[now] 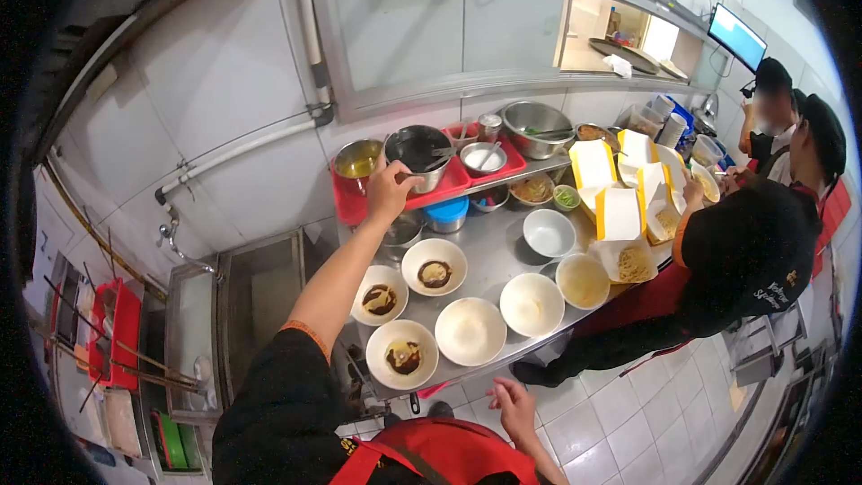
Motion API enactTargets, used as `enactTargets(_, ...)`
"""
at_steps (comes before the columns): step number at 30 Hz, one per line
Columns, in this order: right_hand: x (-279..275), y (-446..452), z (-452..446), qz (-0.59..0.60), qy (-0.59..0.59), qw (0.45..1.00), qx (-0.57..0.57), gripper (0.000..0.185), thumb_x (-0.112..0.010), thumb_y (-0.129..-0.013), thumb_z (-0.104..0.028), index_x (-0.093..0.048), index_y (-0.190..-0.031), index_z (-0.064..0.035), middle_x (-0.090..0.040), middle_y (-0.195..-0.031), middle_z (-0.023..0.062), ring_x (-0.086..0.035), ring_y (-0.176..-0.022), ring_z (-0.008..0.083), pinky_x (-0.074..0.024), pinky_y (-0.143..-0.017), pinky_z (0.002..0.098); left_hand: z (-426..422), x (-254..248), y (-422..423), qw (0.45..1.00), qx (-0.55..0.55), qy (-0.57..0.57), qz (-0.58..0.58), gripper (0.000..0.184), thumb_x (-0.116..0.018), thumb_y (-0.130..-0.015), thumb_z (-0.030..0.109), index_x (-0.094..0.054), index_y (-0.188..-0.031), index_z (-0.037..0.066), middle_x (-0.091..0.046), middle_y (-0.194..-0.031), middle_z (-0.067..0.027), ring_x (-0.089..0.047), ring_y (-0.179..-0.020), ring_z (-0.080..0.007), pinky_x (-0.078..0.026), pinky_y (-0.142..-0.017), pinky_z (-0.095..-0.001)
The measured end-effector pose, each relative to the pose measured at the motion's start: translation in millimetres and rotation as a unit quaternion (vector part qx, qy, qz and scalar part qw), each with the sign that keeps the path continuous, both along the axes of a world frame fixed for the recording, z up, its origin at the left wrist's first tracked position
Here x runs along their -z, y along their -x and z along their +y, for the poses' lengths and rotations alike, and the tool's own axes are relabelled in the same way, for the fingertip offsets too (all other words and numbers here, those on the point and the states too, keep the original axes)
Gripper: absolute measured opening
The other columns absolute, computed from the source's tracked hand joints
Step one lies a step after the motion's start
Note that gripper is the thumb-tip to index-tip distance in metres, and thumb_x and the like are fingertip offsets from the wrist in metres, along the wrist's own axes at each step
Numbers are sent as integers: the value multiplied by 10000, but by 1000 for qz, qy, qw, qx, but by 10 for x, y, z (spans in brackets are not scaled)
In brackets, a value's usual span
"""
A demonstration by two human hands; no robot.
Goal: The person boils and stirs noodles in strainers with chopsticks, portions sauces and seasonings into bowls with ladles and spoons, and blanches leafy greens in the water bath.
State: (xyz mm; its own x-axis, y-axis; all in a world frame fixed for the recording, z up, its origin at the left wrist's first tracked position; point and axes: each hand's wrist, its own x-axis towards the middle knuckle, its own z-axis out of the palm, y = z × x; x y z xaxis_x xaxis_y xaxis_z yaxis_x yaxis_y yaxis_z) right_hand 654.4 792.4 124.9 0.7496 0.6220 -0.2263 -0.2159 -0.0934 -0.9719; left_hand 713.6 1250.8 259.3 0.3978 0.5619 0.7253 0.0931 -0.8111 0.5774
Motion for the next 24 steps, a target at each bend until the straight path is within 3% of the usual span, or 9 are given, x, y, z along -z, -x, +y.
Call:
enactTargets(8, 19, -76, -62, 6, 42, 999, -12, 262, -531, -948, -155, -592, -1137, 16, -678, -885, 100, -603, -670, 109, -491, -638, 249, 187, 426, -409, 998, -58, 5, -14, 284, -816, -642, 256, -638, -732, 53, -564, -1127, -238, -637, -756, -360, -520, -678, -422)
enactTargets(10, 63, -62, -46, 13, 60, 998, -31, 266, -537, -943, -156, -592, -1139, 14, -676, -882, 95, -607, -673, 116, -497, -639, 253, 149, 346, -335, 993, 11, 117, 29, 262, -803, -663, 241, -649, -755, 50, -540, -1206, -246, -633, -884, -370, -520, -750, -422)
enactTargets(14, -229, -27, 342, -164, 58, 976, -131, 276, -595, -896, -121, -587, -1135, 16, -674, -881, 106, -632, -697, 157, -514, -639, 282, -196, 264, -4, 994, -78, 25, -79, 215, -734, -748, 195, -640, -842, 25, -536, -1267, -207, -552, -1121, -355, -458, -916, -409)
enactTargets(16, -415, 85, 563, -356, 53, 916, -180, 268, -610, -870, -86, -593, -1120, 10, -662, -846, 118, -633, -676, 188, -510, -624, 296, -450, 267, 564, 1000, 5, 6, -18, 209, -698, -787, 181, -627, -902, 22, -570, -1231, -190, -570, -1096, -345, -453, -913, -407)
enactTargets(17, -500, 177, 687, -351, 52, 913, -198, 268, -610, -870, -86, -593, -1120, 10, -662, -846, 118, -633, -676, 188, -510, -624, 296, -638, 222, 911, 996, 59, 61, -24, 164, -676, -805, 115, -618, -926, 22, -611, -1158, -173, -598, -1050, -323, -469, -876, -384)
enactTargets(20, -656, 597, 964, -426, 26, 861, -275, 277, -627, -851, -106, -596, -1106, -4, -650, -857, 137, -640, -679, 248, -512, -614, 341, -1383, 231, 2114, 971, 81, 196, -108, 199, -672, -835, 46, -597, -1016, 13, -671, -875, -79, -637, -739, -135, -505, -683, -265)
enactTargets(22, -656, 974, 1114, -474, 92, 803, -349, 295, -646, -833, -144, -596, -1094, -15, -646, -911, 154, -641, -713, 297, -514, -629, 394, -1741, 371, 3084, 987, 9, 150, -56, 86, -686, -836, 61, -656, -877, -8, -658, -750, -69, -592, -589, -90, -459, -515, -222)
enactTargets(23, -571, 1141, 1191, -512, 145, 756, -380, 316, -644, -830, -183, -596, -1091, -12, -630, -999, 164, -635, -816, 332, -508, -697, 444, -1979, 476, 3638, 960, -18, 278, -9, 99, -651, -857, 96, -681, -828, 5, -667, -726, -102, -619, -596, -149, -469, -547, -276)
enactTargets(24, -348, 1270, 1252, -514, 132, 748, -398, 316, -644, -830, -183, -596, -1091, -12, -630, -999, 164, -635, -816, 332, -508, -697, 444, -2188, 637, 4155, 954, -61, 293, 12, 112, -644, -862, 105, -671, -811, 8, -652, -690, -94, -605, -581, -149, -460, -541, -279)
